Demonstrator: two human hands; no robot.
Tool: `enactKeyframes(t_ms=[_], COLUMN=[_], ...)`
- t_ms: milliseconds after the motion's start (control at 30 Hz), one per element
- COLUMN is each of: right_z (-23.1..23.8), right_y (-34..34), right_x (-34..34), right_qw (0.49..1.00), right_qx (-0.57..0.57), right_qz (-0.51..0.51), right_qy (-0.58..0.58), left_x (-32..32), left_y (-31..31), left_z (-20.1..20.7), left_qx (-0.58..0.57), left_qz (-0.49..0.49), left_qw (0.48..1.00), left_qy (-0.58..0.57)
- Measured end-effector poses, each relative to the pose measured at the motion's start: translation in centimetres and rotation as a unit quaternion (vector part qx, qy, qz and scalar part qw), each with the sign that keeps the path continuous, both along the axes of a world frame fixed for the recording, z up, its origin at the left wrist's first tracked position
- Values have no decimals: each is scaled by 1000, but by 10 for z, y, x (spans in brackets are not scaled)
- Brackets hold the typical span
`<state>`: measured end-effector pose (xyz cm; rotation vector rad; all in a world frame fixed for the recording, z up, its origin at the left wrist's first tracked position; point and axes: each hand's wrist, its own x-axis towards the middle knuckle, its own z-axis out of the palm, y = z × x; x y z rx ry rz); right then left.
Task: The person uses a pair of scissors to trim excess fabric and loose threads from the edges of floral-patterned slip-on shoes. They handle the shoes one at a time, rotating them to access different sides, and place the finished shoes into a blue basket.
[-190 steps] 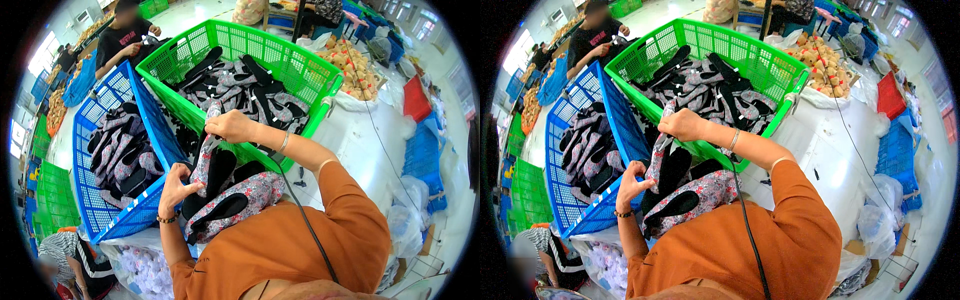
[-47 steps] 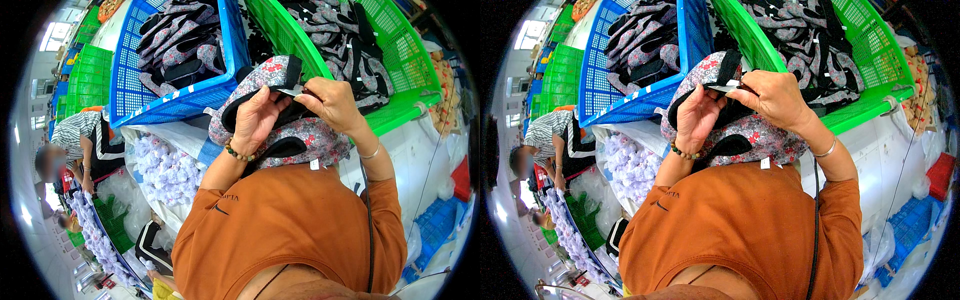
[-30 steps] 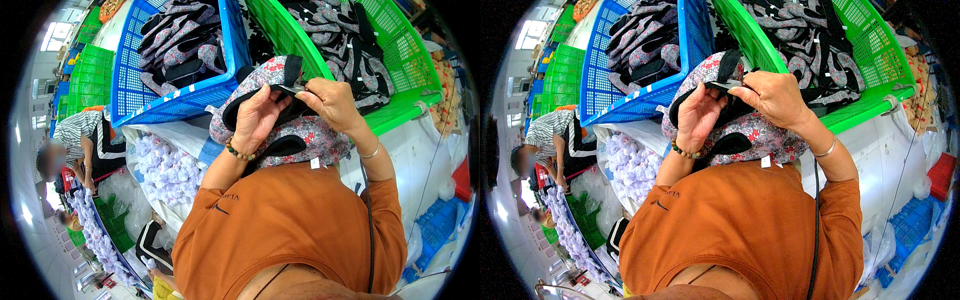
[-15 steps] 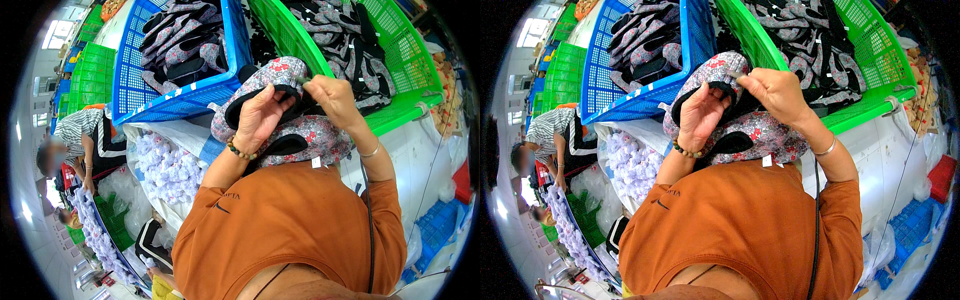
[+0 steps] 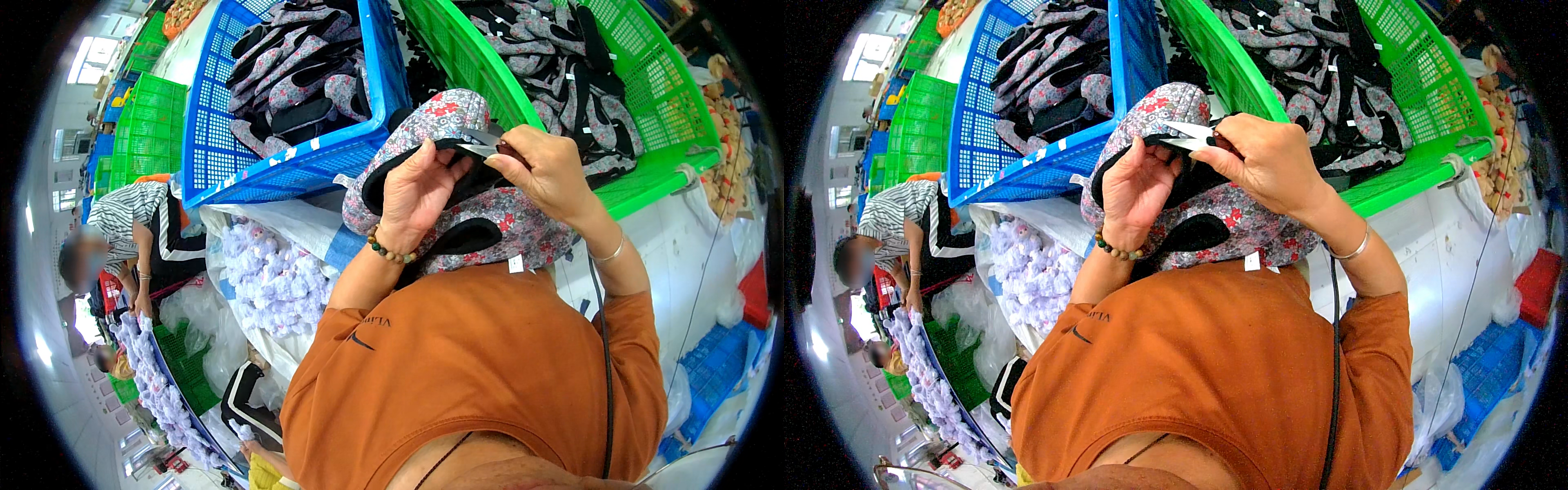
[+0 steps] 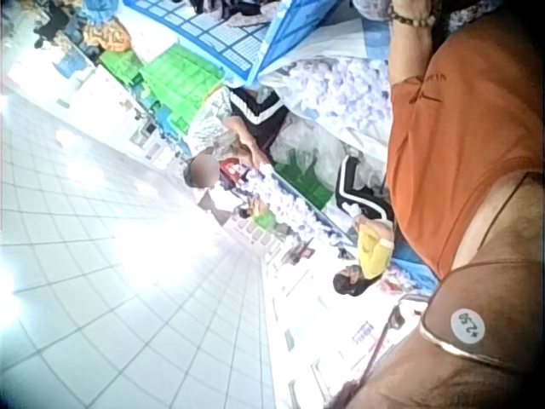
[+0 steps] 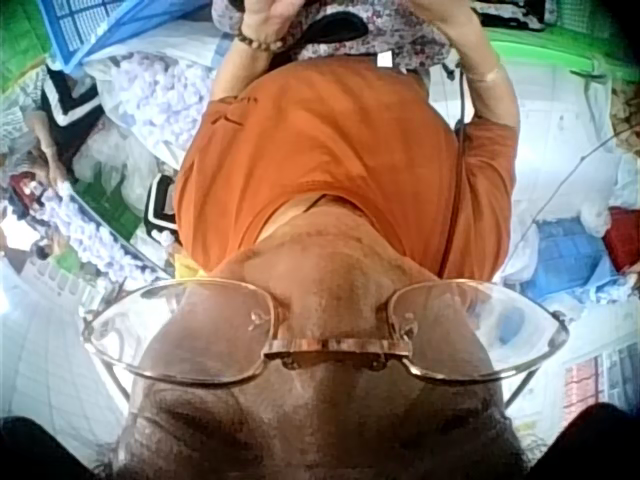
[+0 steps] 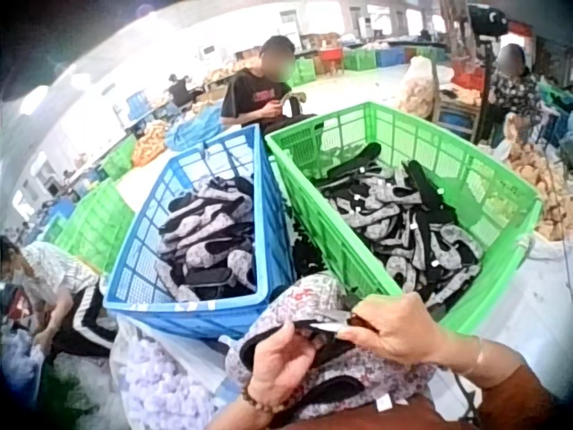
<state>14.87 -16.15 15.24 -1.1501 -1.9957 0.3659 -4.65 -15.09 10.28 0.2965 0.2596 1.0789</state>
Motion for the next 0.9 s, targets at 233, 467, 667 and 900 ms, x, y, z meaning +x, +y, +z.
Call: enactKeyframes(t_ms=[233,467,667,900], right_z=[-1,0,5,0], right_y=[7,-2,-3,3], right_x=[-2,2,-6,-6], right_qw=[999,999,1000,998], right_qx=[-27,-34,3,-39], right_qz=[-19,-10,8,1], right_qy=[5,4,-14,50], left_x=[0,-6,-6,-7], left_y=[-4,-2,-2,-1], left_z=[4,7,6,6], left_qx=[40,40,44,27], left_qz=[-12,17,11,10], left_qw=[999,999,999,1000], left_qy=[15,-13,-18,-13])
